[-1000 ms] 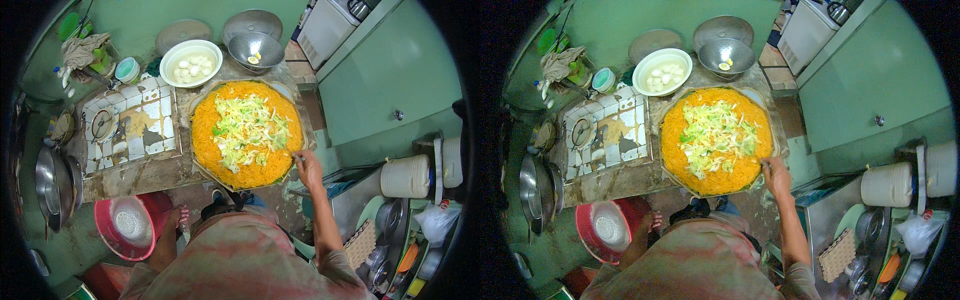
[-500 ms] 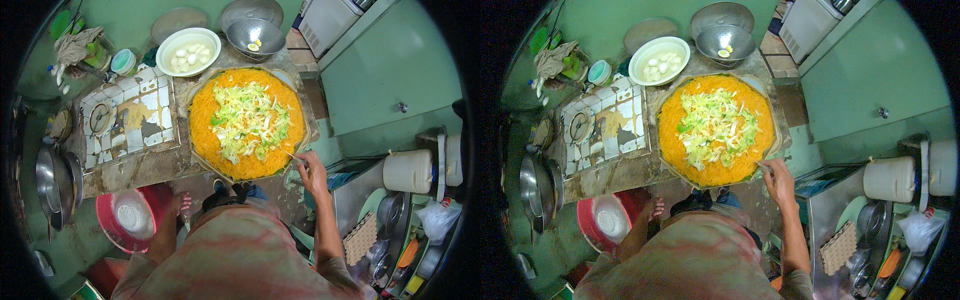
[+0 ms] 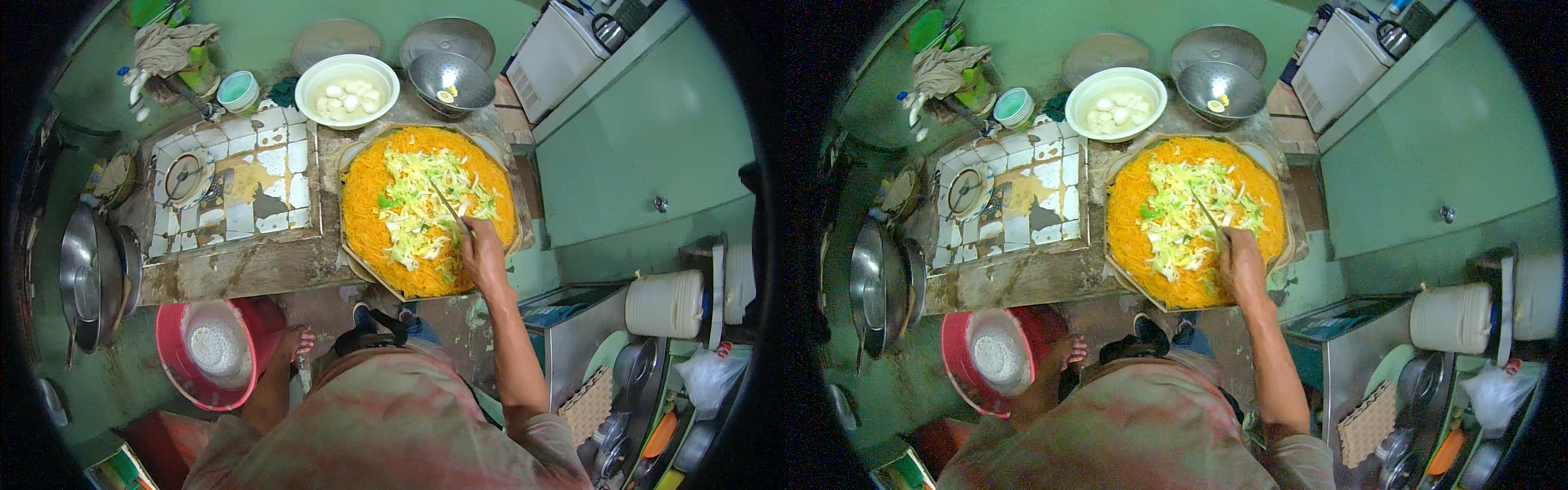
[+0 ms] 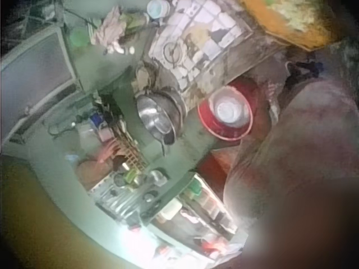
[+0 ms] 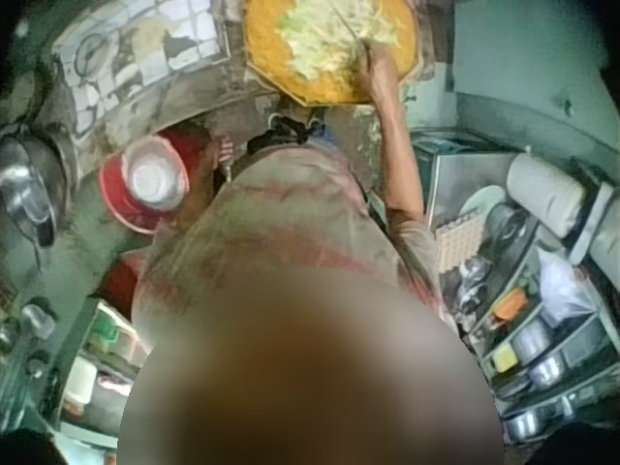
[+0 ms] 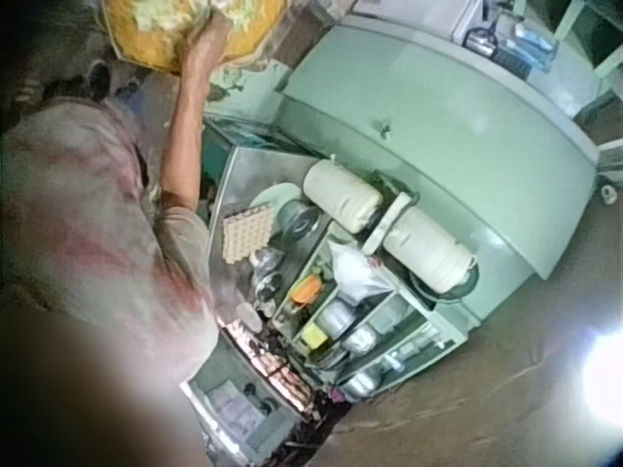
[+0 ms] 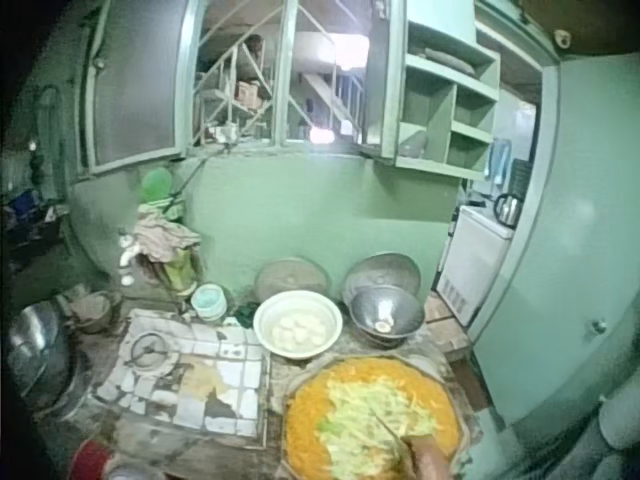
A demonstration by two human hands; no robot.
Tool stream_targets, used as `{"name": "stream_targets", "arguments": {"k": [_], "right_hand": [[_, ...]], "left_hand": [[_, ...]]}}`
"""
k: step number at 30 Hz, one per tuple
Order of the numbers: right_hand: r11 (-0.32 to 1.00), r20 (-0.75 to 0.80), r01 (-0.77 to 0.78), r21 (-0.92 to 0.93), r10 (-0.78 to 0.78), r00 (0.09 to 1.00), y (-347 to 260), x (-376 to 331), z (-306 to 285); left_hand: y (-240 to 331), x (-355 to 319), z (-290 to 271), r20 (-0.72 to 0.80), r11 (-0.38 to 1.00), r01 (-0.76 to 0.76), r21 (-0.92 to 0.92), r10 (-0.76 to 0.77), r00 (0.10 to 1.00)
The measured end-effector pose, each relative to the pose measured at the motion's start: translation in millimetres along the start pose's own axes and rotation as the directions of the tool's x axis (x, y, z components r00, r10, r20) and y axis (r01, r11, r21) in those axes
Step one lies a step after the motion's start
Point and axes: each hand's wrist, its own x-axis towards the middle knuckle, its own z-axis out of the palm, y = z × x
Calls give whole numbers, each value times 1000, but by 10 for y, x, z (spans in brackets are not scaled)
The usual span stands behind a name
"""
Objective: The person scoops boiled cabbage from a pot and spreads it over a large yellow rice dish. They then slice boiled eggs and arrange the slices on top of the rice and cabbage.
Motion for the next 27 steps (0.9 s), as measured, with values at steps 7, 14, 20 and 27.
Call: {"name": "stream_targets", "arguments": {"k": [7, 14, 20, 27], "right_hand": [[999, 160, -49, -14, 51, 986, -178, 240, 555], [1000, 98, 2, -9, -1, 995, -419, 23, 627], [999, 239, -49, 1, 48, 970, -597, -161, 554], [999, 236, -24, -26, 29, 971, -550, -197, 285]], "left_hand": [[-689, 110, -420, 198, 920, -2, -393, 87, 976], [-1264, 115, -246, -78, 961, 166, -219, -187, 979], [-1125, 246, -409, 143, 958, 115, -262, -80, 987], [-503, 253, -455, 179, 953, -127, -276, 181, 967]]}}
